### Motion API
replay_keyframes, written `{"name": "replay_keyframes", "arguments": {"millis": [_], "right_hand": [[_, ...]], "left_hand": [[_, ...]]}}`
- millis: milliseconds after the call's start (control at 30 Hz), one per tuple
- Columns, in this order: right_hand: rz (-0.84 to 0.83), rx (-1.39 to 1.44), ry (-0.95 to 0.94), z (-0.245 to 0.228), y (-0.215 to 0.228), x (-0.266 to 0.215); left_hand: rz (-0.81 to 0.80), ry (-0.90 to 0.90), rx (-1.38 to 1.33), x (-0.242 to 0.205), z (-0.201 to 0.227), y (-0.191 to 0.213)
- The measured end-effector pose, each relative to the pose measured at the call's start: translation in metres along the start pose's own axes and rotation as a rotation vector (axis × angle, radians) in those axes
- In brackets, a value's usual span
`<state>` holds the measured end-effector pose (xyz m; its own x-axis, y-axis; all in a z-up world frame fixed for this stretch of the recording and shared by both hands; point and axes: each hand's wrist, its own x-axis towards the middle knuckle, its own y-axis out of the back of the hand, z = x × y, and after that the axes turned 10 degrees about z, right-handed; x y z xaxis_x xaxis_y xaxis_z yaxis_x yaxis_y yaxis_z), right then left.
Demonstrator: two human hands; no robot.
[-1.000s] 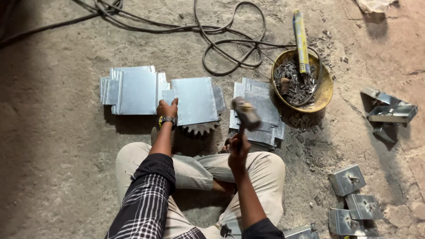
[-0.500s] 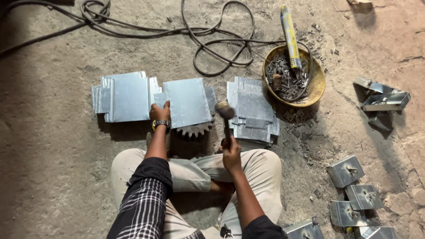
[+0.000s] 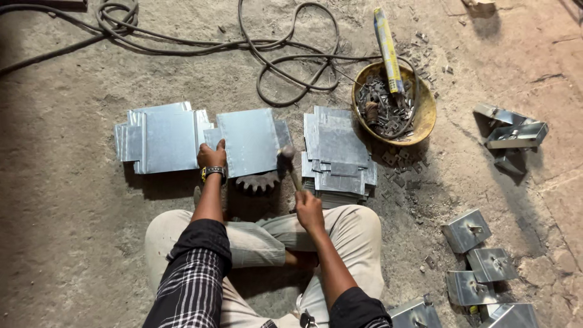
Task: The person sits on the floor and uses a hammer to strike a stack of square metal sheets placed on a gear-shaped anvil. They repeatedly hit the sheets, occasionally repositioning them, and then move the finished pieces to a separate pile.
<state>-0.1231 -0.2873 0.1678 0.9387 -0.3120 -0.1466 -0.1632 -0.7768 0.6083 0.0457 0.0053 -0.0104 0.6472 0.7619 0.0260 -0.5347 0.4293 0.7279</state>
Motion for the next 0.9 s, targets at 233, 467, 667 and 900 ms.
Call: {"name": "replay_keyframes", "arguments": {"millis": [233, 467, 667, 900], "right_hand": [[0.115, 0.263, 0.212, 0.007, 0.009, -0.013], [0.116, -0.006, 0.123, 0.009, 0.001, -0.014], [0.219, 0.078, 0.354, 0.035, -0.017, -0.02], [0.065, 0.189, 0.037, 0.023, -0.003, -0.008]], "left_hand": [[-0.01, 0.014, 0.001, 0.002, -0.004, -0.007], [0.011, 0.022, 0.001, 0.002, 0.003, 0.0], [-0.032, 0.049, 0.013, -0.002, -0.003, 0.001], [-0.073, 0.018, -0.007, -0.011, -0.011, 0.012]]}}
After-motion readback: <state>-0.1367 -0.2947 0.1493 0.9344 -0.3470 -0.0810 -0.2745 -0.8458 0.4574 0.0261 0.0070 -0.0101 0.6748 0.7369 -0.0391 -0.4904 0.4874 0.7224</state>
